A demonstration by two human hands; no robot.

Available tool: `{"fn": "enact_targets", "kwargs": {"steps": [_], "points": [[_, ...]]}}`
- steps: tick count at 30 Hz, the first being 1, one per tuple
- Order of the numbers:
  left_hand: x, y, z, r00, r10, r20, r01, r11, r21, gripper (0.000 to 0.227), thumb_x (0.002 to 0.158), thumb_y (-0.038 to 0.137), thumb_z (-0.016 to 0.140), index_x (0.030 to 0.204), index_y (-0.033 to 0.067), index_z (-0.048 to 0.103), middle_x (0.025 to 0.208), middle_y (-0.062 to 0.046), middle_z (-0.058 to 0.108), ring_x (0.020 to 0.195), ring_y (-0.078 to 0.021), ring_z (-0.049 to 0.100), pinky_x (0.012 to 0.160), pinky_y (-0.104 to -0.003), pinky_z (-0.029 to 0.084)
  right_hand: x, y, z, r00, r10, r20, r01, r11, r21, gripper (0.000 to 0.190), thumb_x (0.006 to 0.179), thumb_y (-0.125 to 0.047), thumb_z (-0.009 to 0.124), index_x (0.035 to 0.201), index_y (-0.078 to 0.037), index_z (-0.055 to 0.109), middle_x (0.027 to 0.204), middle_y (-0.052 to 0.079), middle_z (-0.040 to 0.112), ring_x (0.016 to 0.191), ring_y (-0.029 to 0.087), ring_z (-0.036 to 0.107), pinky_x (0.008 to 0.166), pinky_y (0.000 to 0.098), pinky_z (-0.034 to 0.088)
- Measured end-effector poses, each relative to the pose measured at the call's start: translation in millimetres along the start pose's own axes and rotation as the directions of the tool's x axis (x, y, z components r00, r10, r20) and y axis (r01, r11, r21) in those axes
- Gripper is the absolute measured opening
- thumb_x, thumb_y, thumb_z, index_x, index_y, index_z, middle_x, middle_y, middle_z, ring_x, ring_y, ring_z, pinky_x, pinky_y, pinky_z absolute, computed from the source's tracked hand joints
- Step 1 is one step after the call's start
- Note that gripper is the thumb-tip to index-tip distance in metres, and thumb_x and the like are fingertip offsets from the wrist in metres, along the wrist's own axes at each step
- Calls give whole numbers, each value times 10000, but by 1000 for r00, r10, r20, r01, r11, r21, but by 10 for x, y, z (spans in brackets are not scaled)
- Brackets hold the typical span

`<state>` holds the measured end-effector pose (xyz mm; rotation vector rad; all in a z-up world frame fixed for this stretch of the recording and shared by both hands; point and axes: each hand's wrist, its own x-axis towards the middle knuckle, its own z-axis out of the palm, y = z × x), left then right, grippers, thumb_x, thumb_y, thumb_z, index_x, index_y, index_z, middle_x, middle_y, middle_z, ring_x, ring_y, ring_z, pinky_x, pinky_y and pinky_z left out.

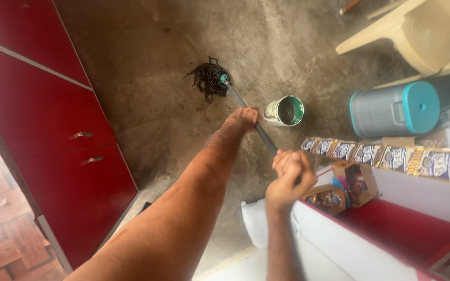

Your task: The person mops a concrete floor in a small shop using a string mop and a bucket of water. They repeatedly dip the mop into the bucket, wring it out, and scrub the floor around a red cabinet, a white freezer, and a display shelf.

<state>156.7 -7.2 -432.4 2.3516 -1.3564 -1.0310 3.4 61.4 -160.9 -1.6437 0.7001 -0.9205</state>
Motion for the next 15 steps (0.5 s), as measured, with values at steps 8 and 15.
{"fn": "enact_targets", "kwargs": {"steps": [8,15], "points": [[-309,31,-40,995,82,-59,-91,978,-189,168,890,261,729,1039,186,715,1162,-52,683,1173,-239,632,1074,-391,469,-291,186,235,998,-51,32,51,999,1,218,916,-108,439,704,-59,440,643,30,433,597,139,412,845,376,526],[-867,-195,5,969,55,-241,-76,994,-79,135,969,251,677,959,144,758,1043,-92,726,1077,-284,673,1055,-445,461,-15,54,-43,993,119,27,-117,877,467,295,969,-146,500,704,-131,371,626,-18,293,564,130,326,854,454,533]]}}
